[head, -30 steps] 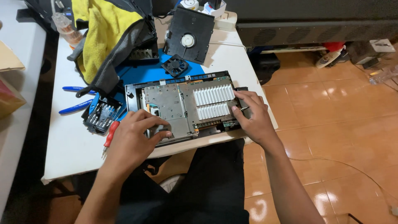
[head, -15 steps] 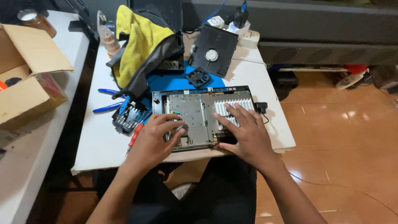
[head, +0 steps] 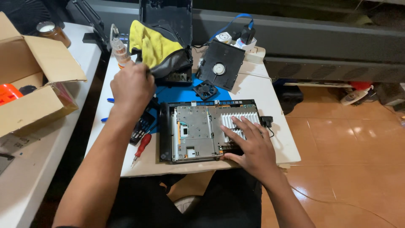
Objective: Disassembling and reassembling the internal components of a game console, including the motherboard and disc drive.
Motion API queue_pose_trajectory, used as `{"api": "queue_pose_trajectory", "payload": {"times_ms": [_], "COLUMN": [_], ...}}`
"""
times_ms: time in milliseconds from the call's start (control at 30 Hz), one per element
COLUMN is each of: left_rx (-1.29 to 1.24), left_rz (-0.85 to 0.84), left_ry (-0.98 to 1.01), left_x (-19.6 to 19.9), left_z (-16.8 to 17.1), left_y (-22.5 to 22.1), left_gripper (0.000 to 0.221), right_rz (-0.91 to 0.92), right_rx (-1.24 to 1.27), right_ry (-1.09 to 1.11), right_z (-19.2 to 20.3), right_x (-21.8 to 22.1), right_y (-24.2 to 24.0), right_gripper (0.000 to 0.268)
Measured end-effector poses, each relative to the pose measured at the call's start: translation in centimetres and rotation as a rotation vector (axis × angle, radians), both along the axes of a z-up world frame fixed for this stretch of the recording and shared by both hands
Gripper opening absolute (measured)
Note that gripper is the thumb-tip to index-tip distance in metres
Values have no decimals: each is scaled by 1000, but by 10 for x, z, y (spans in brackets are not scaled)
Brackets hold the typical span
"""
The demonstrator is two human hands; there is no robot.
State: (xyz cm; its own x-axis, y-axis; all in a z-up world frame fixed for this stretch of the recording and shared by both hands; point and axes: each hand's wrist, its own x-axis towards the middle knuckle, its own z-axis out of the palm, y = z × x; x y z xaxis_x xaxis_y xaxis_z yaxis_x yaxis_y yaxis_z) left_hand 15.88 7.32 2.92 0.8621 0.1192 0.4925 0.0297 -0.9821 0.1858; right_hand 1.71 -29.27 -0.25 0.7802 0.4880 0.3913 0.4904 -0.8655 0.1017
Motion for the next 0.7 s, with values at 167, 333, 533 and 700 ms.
{"api": "queue_pose_trajectory", "payload": {"times_ms": [167,333,533,700], "left_rx": [-549,-990,-1232,-912], "left_rz": [-331,-650,-1020,-880], "left_ry": [-467,-378,-80,231], "left_x": [-14,-31,-78,-102], "left_z": [69,95,60,41], "left_y": [0,-14,-101,-135], "left_gripper": [11,11,19,39], "right_rz": [93,158,55,142], "right_rx": [65,333,1223,1024], "right_ry": [70,435,258,289], "right_z": [9,44,61,62], "right_x": [-1,-6,8,45], "right_y": [-4,-2,34,54], "right_gripper": [90,92,62,50]}}
